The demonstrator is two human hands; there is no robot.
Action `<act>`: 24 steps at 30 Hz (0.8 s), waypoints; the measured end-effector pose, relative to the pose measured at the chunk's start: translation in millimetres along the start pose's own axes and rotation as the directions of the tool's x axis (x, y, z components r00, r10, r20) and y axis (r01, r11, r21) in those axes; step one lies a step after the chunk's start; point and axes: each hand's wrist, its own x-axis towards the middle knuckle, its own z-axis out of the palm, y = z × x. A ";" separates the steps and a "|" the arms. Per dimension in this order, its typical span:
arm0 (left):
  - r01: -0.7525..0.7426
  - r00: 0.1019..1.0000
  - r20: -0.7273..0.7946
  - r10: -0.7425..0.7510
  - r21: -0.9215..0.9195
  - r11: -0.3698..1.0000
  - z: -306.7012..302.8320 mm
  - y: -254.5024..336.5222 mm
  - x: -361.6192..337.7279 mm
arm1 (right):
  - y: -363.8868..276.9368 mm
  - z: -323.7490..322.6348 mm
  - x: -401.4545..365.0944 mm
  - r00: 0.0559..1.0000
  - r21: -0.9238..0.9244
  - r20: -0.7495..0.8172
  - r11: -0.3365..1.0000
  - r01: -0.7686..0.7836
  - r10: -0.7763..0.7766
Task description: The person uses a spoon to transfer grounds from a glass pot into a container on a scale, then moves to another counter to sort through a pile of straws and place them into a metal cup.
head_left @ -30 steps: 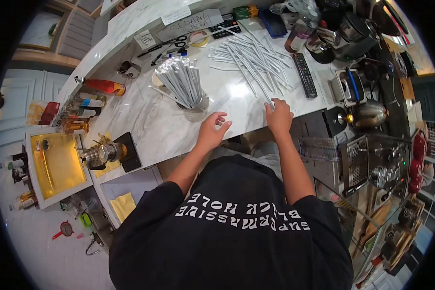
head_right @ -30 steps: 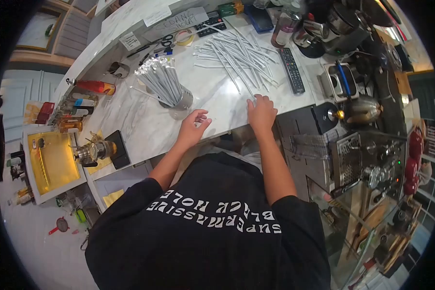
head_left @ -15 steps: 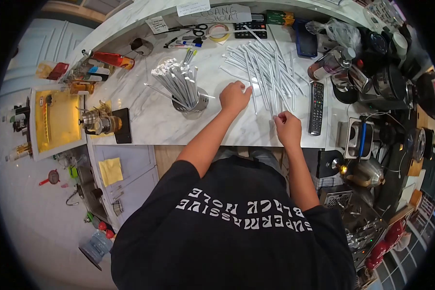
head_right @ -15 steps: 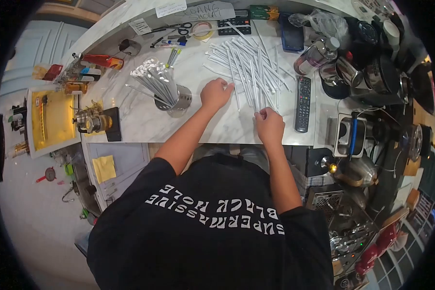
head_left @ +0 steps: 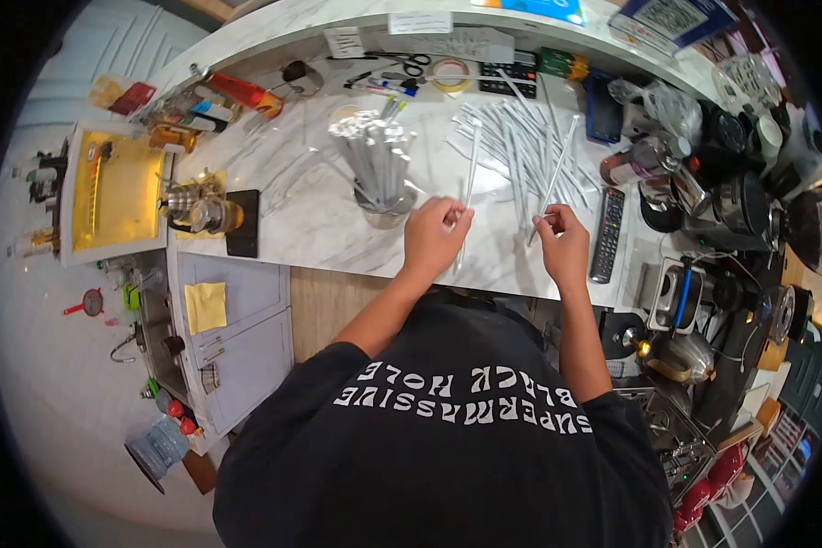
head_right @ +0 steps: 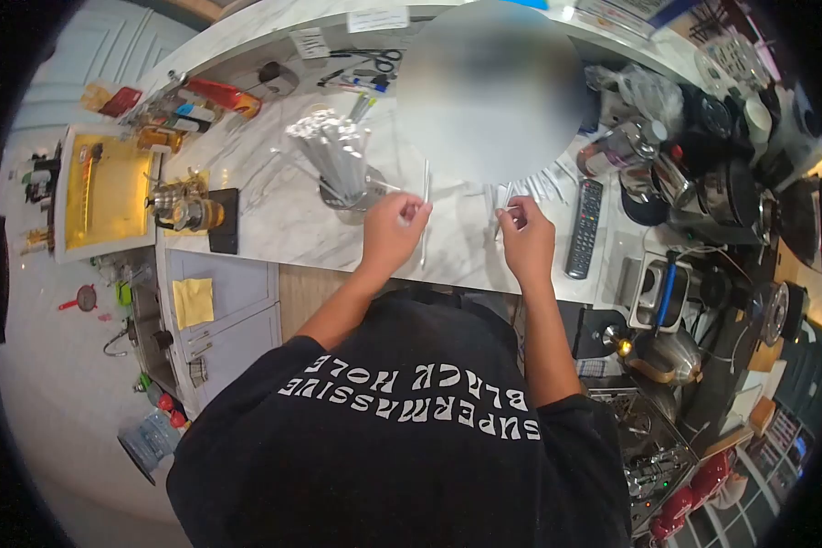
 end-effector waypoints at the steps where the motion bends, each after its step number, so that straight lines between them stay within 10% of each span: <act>1: -0.007 0.999 -0.038 0.007 -0.011 1.000 -15.7 -1.9 -13.9 | -1.6 13.6 -0.7 1.000 0.008 0.020 1.000 0.018 -0.018; 10: 0.058 0.936 -0.344 -0.076 -0.063 0.996 -130.3 -42.5 -48.5 | -141.7 108.1 -3.0 0.878 0.167 -0.053 0.862 0.478 -0.476; 24: -0.153 0.959 -0.273 0.076 -0.272 0.950 -179.2 -32.8 30.8 | -90.5 169.9 -27.7 0.940 0.081 -0.188 0.949 0.305 -0.286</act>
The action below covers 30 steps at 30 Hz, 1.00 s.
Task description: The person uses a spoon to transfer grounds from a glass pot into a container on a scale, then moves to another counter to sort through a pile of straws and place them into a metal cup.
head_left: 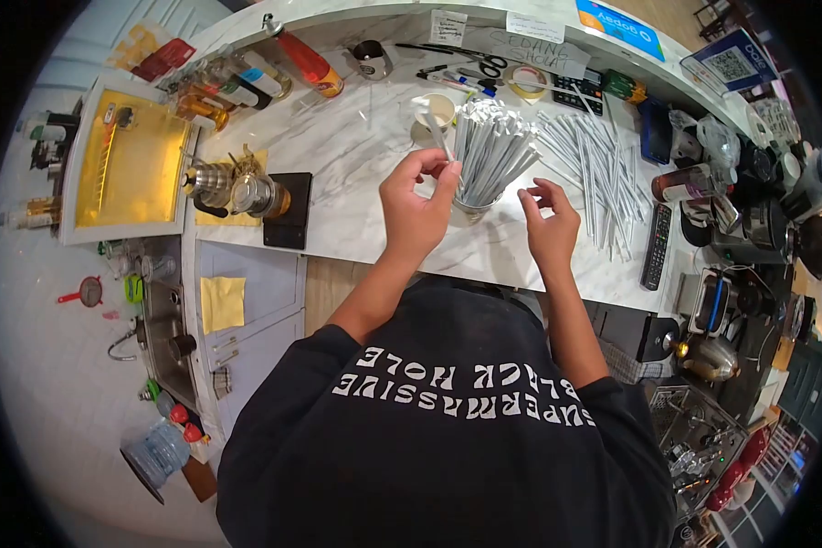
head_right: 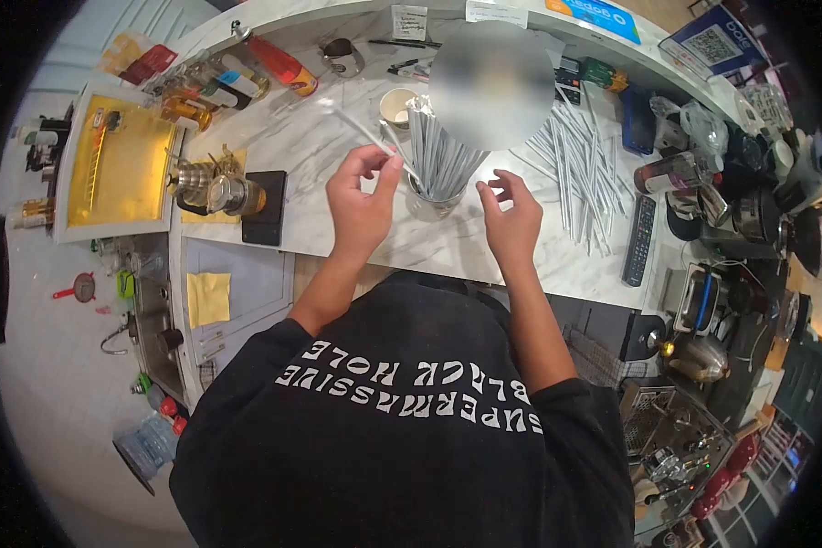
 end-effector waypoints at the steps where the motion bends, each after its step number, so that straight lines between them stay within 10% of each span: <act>1: 0.001 1.000 0.021 -0.001 -0.002 1.000 4.5 -5.5 3.4 | 1.0 -3.7 -1.3 1.000 0.002 -0.012 1.000 -0.011 0.011; 13: 0.176 0.970 0.148 -0.194 0.132 0.976 -0.7 -47.4 -46.6 | 51.6 -58.4 -21.2 0.965 -0.053 -0.061 0.965 -0.259 0.256; 25: 0.180 0.955 0.206 -0.214 0.173 0.968 51.4 -16.2 -92.7 | 151.6 -74.7 65.1 0.970 -0.851 0.119 0.524 -0.011 0.214; 30: 0.233 0.942 0.191 -0.275 0.215 0.948 94.6 -12.7 -97.6 | 155.7 -90.5 64.7 0.974 -0.707 0.141 0.707 -0.027 0.178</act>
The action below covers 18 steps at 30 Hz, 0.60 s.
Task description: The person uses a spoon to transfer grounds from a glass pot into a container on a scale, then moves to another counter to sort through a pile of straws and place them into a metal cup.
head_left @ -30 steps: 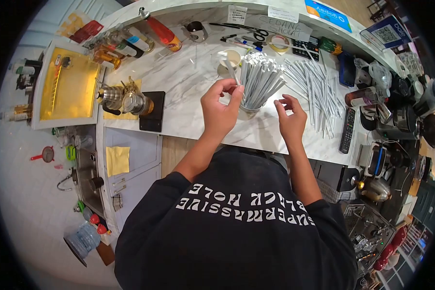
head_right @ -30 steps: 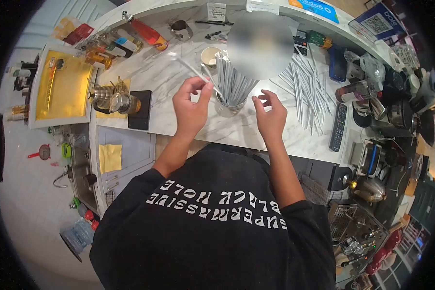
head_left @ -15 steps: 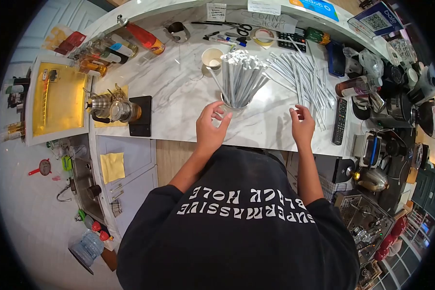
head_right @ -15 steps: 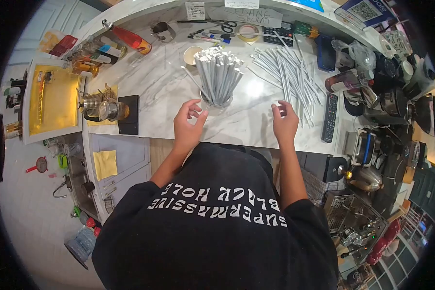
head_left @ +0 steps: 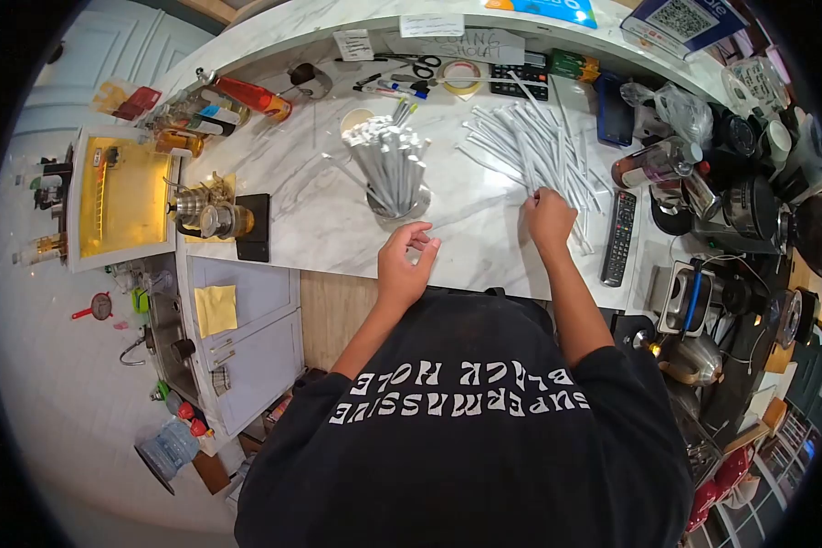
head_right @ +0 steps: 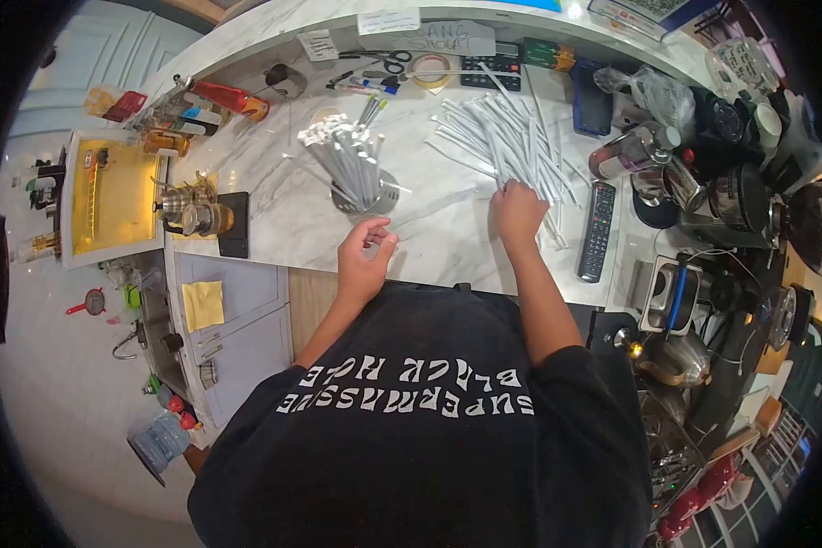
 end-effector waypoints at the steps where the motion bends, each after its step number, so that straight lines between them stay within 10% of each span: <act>1: 0.004 1.000 0.004 -0.004 -0.002 1.000 10.9 -0.2 2.6 | 3.7 -13.3 0.4 0.999 0.141 0.018 0.990 -0.030 0.027; 7: 0.088 0.976 0.190 -0.110 0.122 0.989 103.8 -4.7 43.5 | 44.5 -79.3 3.4 0.994 0.606 0.051 0.788 -0.104 0.093; 18: 0.047 0.961 0.185 -0.205 0.624 0.780 232.9 4.4 112.4 | 76.2 -105.3 10.9 0.991 0.667 0.049 0.735 -0.123 0.122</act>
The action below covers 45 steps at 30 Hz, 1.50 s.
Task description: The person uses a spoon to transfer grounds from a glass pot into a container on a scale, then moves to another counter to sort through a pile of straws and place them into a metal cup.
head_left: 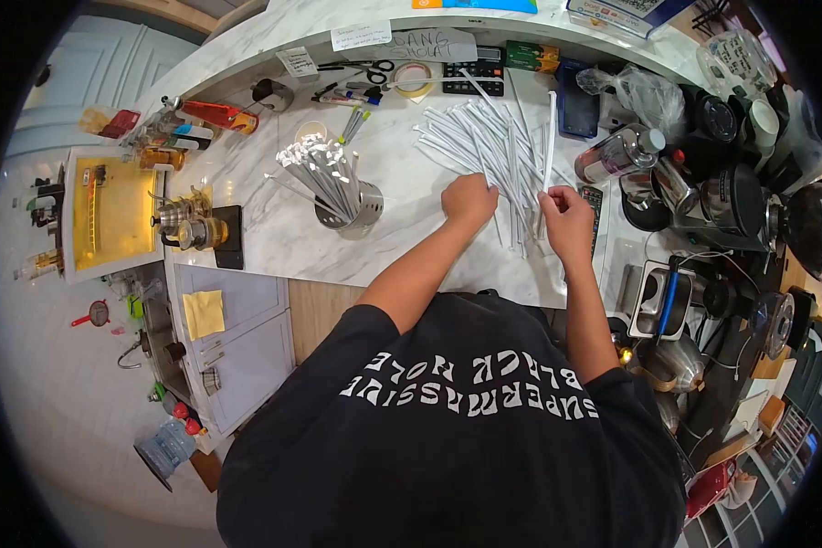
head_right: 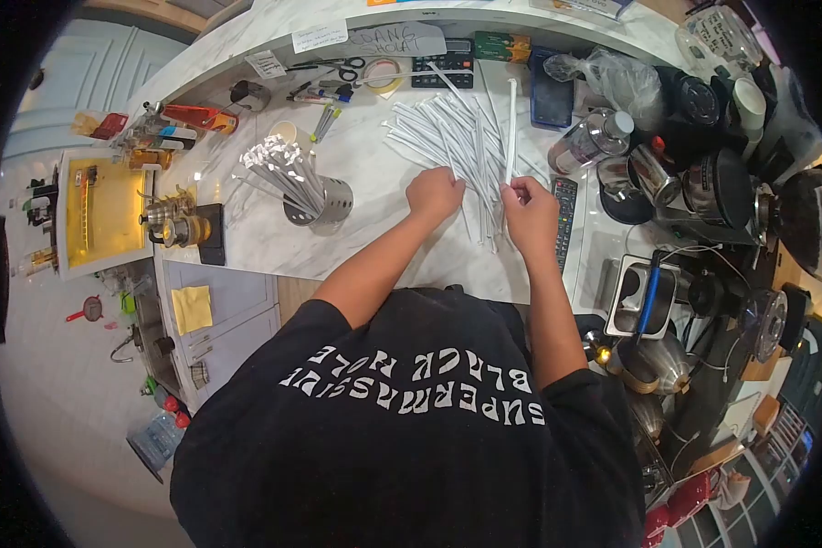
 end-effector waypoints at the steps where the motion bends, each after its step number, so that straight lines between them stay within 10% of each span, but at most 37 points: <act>1: 0.012 1.000 -0.011 -0.013 -0.066 0.998 -5.3 0.1 -4.4 | -1.1 0.6 -1.8 1.000 0.007 -0.002 1.000 -0.009 0.009; 17: -0.214 0.885 -0.457 -0.084 -0.562 0.799 -143.4 -152.7 -152.6 | -57.7 128.7 -73.8 0.889 0.072 0.297 0.936 0.344 -0.350; 26: -0.253 0.777 -0.614 -0.138 -0.506 0.825 -210.8 -225.1 -162.8 | -195.6 174.1 -90.0 0.844 0.244 -0.049 0.813 0.528 -0.533; 39: -0.633 0.690 -0.715 0.111 -0.522 0.571 -252.0 -232.7 -107.5 | -102.0 217.6 -138.6 0.988 0.003 -0.043 0.989 0.146 -0.146; 45: -0.540 0.776 -0.615 0.137 -0.536 0.649 -200.7 -240.7 -78.7 | -90.5 218.3 -151.7 0.996 0.042 -0.073 0.997 0.059 -0.055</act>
